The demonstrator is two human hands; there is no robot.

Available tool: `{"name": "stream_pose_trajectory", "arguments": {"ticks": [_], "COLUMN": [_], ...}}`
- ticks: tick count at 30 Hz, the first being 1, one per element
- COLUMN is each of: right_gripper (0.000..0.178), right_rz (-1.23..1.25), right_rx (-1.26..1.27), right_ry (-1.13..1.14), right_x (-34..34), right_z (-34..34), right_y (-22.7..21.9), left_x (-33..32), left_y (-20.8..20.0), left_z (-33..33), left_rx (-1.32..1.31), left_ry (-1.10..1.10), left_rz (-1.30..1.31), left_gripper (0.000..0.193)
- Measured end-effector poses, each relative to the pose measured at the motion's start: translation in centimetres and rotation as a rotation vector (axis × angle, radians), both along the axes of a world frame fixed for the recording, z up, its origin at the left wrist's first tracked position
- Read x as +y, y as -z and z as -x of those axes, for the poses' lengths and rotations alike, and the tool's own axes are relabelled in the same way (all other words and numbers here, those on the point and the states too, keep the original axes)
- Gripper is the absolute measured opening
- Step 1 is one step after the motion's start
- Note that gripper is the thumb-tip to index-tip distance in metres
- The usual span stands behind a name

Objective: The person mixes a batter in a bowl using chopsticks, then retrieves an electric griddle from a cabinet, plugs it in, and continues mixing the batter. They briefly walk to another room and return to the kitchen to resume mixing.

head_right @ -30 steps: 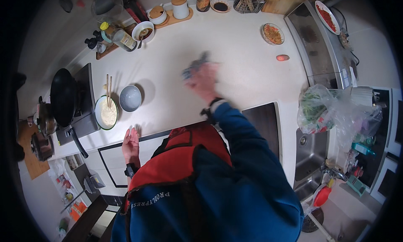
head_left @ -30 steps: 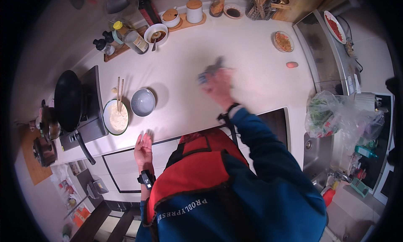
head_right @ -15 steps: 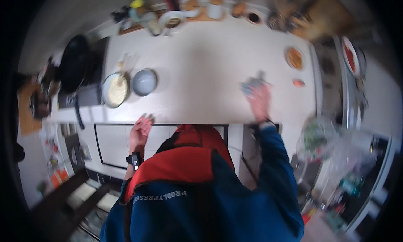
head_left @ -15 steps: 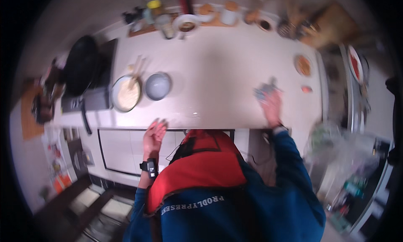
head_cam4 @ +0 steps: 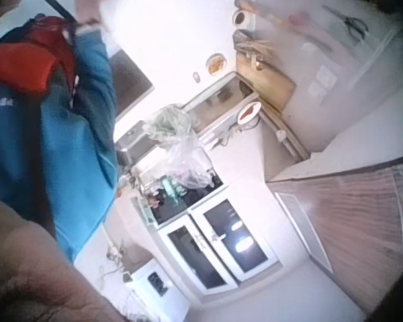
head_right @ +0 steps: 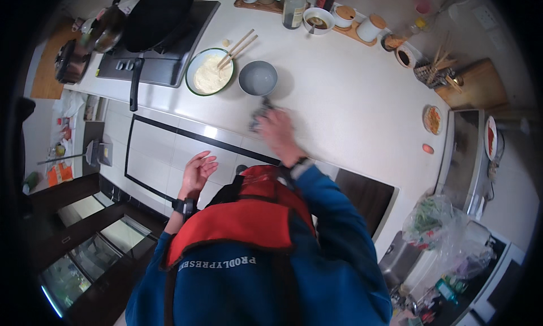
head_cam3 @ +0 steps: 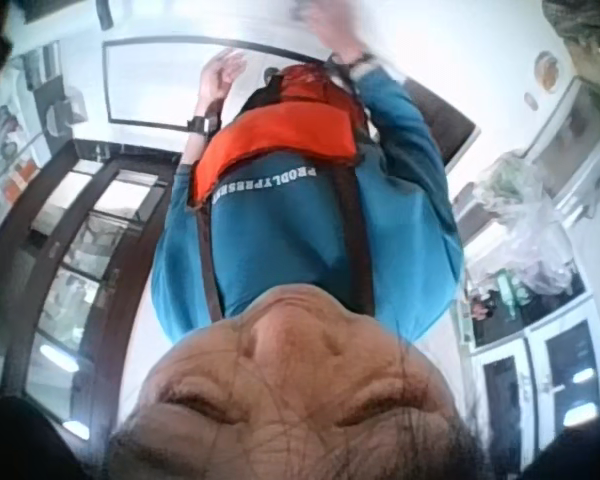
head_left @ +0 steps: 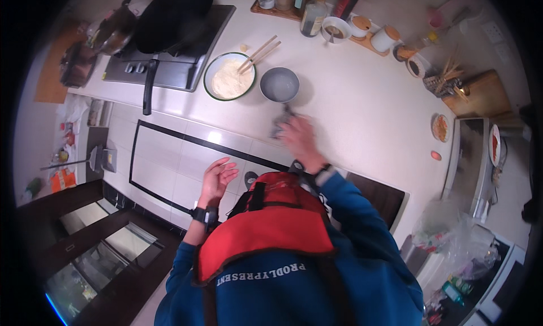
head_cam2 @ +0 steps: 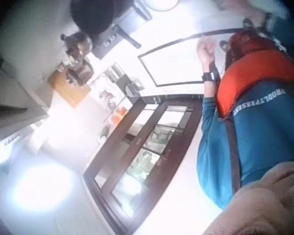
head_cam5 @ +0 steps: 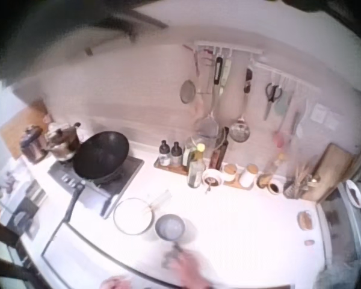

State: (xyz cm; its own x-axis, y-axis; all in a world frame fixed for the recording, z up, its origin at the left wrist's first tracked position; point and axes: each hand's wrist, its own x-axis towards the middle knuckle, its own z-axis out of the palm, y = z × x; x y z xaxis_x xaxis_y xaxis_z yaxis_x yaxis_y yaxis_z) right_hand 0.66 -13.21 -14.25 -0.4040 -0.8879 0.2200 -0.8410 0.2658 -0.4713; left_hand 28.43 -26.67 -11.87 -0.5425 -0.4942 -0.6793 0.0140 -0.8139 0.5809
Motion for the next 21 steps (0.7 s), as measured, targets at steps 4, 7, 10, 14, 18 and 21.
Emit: {"name": "stream_pose_trajectory", "arguments": {"ticks": [4, 7, 10, 14, 18, 21], "right_gripper": [0.053, 0.058, 0.057, 0.051, 0.042, 0.06], "right_rz": [-0.014, -0.29, -0.305, -0.246, -0.346, -0.739], "right_rx": [0.059, 0.188, 0.178, 0.318, 0.188, 0.366], "right_ry": [0.032, 0.157, 0.345, 0.404, 0.625, 0.879], "right_x": [-3.5, 2.5, 11.6, 23.6, 31.0, 30.1], "right_z": [-4.0, -2.8, 0.6, 8.0, 14.5, 17.0], "right_y": [0.8, 2.3, 3.0, 3.0, 0.5, -2.5], "left_x": [-1.0, -1.2, -1.3, -1.0, 0.9, 2.2], "left_y": [1.3, 2.3, 2.5, 1.6, 1.1, 0.9], "left_z": [-4.8, -6.3, -5.7, -3.5, -3.0, -3.1], "left_rx": [-0.047, -0.081, -0.1, -0.027, 0.073, 0.083], "left_ry": [-0.047, -0.029, 0.018, 0.04, -0.036, -0.066], "left_rz": [-0.029, -0.069, -0.072, -0.024, 0.044, -0.026], "left_gripper": [0.031, 0.031, 0.031, 0.032, 0.033, 0.027]}}
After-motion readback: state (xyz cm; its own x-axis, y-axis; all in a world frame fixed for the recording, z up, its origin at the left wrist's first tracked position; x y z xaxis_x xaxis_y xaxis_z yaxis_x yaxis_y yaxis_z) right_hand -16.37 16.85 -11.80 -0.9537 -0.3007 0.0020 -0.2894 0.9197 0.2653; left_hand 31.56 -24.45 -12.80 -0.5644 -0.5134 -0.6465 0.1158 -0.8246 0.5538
